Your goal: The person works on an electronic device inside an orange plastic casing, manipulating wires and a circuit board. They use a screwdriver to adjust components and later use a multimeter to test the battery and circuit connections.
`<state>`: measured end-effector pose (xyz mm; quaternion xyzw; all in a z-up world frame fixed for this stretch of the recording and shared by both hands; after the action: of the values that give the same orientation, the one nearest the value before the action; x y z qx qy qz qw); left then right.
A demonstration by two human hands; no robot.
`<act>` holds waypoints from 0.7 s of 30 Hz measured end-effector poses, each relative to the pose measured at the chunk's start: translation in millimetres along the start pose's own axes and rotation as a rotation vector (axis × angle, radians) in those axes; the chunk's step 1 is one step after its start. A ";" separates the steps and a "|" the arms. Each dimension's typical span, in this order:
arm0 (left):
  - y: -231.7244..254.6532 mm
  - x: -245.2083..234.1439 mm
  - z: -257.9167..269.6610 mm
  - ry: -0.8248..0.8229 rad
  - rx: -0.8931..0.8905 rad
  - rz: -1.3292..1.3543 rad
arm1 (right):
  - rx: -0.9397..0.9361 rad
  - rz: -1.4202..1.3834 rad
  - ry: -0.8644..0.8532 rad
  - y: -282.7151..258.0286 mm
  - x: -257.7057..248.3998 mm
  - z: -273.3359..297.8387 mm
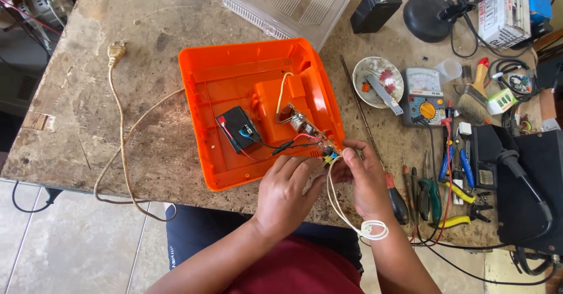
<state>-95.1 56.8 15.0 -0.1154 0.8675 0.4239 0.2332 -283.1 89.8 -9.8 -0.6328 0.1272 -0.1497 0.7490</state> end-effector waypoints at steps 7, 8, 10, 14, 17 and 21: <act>0.8 -2.7 -0.1 0.027 -0.008 0.015 | 0.040 -0.097 -0.053 0.7 7.2 6.0; 1.0 -4.2 0.4 0.029 -0.005 0.037 | 0.059 -0.138 -0.087 3.2 6.9 5.9; 2.2 -8.6 0.6 0.050 -0.005 0.044 | 0.073 -0.176 -0.144 7.5 6.9 6.9; 5.5 -22.3 1.2 0.152 0.009 0.105 | 0.078 -0.177 -0.216 19.4 11.9 7.7; 2.7 -24.5 8.1 0.211 0.014 0.102 | 0.050 -0.214 -0.256 31.7 13.4 5.4; 1.1 -26.5 15.4 0.160 -0.054 0.205 | 0.040 -0.297 -0.217 70.3 3.1 -8.6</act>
<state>-67.9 69.7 20.9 -0.0660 0.8789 0.4582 0.1153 -279.1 91.7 -80.6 -0.6421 -0.0521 -0.1921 0.7403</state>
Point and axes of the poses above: each hand's wrist, its own z-axis away from the middle knuckle, its own x-axis out of the palm, y = z × x, the point moved 1 cm from there along -z, towards the middle knuckle, and after that the axes turned 6 degrees about -x, right-handed, at the moved point
